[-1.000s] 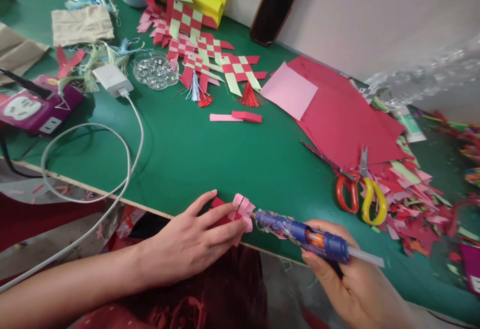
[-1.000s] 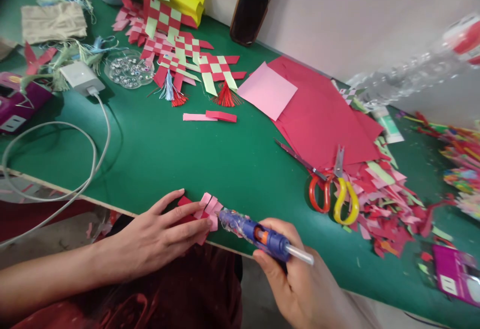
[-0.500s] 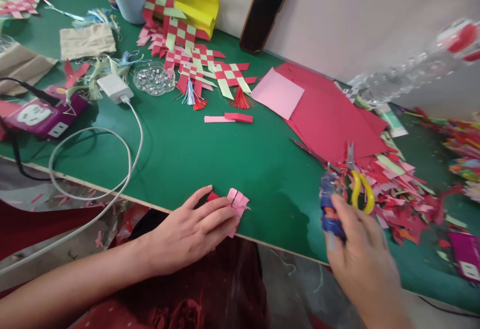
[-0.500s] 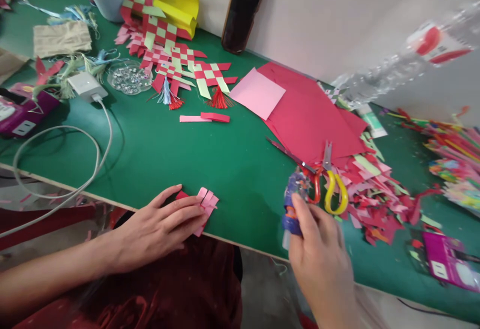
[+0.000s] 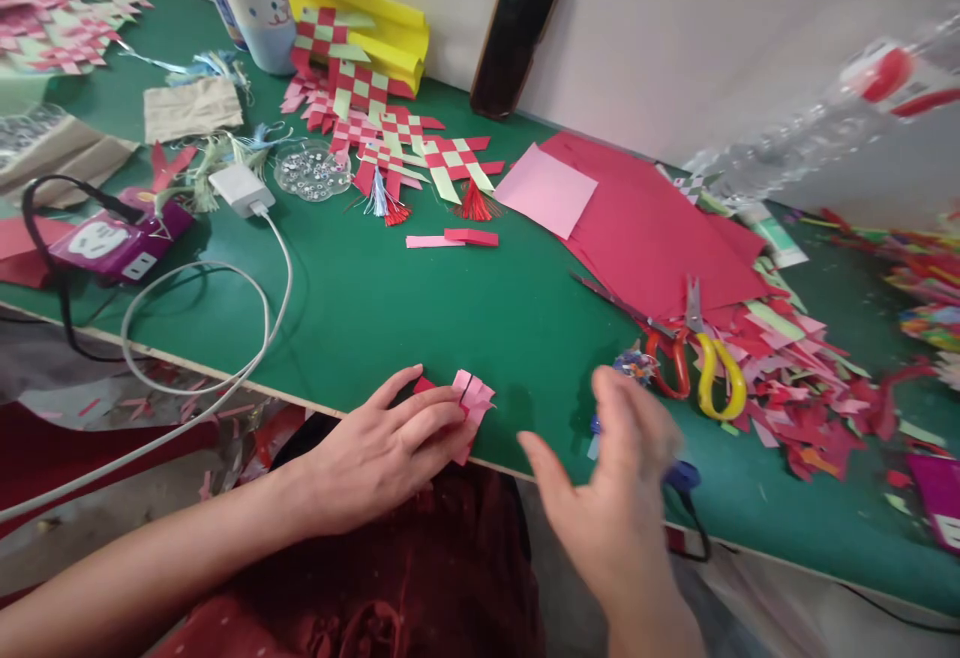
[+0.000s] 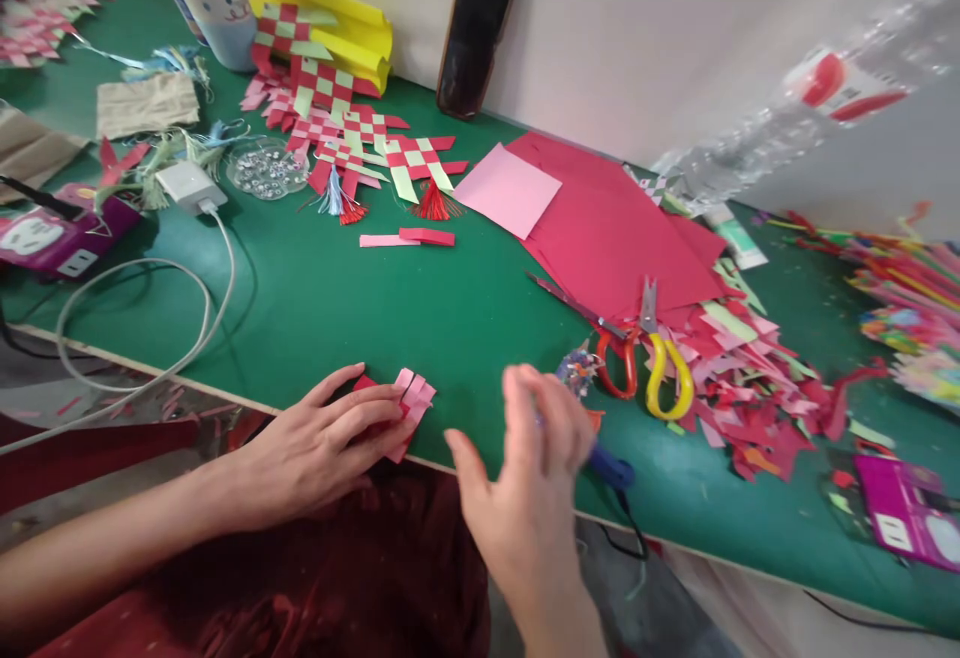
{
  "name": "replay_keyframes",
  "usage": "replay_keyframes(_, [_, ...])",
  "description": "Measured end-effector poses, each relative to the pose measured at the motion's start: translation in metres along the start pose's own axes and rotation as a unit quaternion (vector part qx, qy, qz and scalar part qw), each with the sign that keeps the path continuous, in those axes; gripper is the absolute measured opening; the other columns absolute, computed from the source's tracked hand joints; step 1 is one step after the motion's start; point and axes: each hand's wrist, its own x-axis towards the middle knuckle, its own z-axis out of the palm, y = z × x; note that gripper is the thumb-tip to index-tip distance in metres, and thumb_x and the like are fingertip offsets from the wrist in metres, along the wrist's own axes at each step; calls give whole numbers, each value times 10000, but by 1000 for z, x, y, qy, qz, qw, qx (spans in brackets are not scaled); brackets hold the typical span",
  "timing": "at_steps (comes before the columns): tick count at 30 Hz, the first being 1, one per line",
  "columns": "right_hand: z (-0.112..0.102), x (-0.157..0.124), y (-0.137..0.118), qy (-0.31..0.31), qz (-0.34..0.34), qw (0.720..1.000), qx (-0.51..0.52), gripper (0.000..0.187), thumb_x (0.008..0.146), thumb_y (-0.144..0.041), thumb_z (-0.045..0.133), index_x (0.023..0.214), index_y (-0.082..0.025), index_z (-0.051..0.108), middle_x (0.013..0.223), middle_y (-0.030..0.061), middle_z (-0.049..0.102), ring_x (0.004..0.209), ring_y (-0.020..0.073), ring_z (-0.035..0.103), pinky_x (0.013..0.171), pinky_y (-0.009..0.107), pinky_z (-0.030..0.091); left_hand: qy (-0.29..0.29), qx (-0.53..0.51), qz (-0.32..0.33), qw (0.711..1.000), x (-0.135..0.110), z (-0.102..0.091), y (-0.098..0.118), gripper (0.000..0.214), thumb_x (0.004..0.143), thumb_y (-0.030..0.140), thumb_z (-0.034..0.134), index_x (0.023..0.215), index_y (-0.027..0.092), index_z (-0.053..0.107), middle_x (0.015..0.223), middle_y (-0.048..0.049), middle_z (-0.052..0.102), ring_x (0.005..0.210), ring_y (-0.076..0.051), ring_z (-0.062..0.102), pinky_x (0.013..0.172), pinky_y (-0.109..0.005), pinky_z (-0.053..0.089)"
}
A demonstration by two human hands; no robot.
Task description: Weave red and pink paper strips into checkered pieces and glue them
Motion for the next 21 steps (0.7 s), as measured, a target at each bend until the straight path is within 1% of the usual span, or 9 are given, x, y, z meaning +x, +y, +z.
replay_keyframes(3, [24, 6, -19, -62, 10, 997, 33, 842, 888, -341, 642, 1551, -190, 146, 1396, 198, 426, 1322, 371, 376, 1043, 609, 404, 20, 8, 3, 1000, 1, 2, 1, 425, 975, 219, 499, 1398, 195, 482, 1305, -80, 568, 1361, -233, 437, 1238, -516, 142])
replay_keyframes(6, [38, 10, -23, -95, 21, 994, 42, 809, 909, -335, 608, 1549, -187, 135, 1431, 201, 401, 1351, 367, 329, 1063, 601, 395, 43, 14, 2, 999, 1, 3, 2, 391, 973, 182, 496, 1364, 194, 515, 1305, -72, 571, 1349, -224, 452, 1236, -514, 160])
replay_keyframes(10, [42, 14, -18, -99, 39, 994, 35, 798, 913, -400, 591, 1548, -214, 146, 1434, 195, 407, 1334, 375, 349, 1051, 621, 394, 57, 17, 1, 998, 2, 2, 3, 403, 981, 156, 472, 1383, 164, 499, 1298, -72, 585, 1336, -226, 467, 1240, -515, 151])
replay_keyframes(13, [43, 15, -15, -96, 50, 994, 33, 775, 923, -421, 570, 1548, -230, 153, 1434, 186, 416, 1325, 367, 367, 1044, 620, 396, 58, 19, 5, 998, 3, 1, 2, 397, 988, 168, 468, 1384, 155, 498, 1299, -80, 585, 1332, -235, 471, 1234, -521, 175])
replay_keyframes(18, [47, 16, -18, -107, 69, 991, 50, 757, 928, -387, 574, 1542, -191, 179, 1440, 192, 413, 1330, 342, 370, 1064, 565, 408, 53, 19, 5, 998, 4, 0, 1, 387, 996, 181, 462, 1381, 160, 501, 1300, -88, 581, 1329, -231, 476, 1229, -517, 204])
replay_keyframes(21, [50, 17, -20, -115, 76, 989, 57, 697, 949, -348, 537, 1534, -170, 203, 1427, 197, 425, 1326, 336, 381, 1063, 556, 416, 59, 19, 5, 998, 3, 0, 2, 383, 995, 169, 464, 1375, 153, 506, 1278, -82, 595, 1313, -231, 491, 1226, -518, 212])
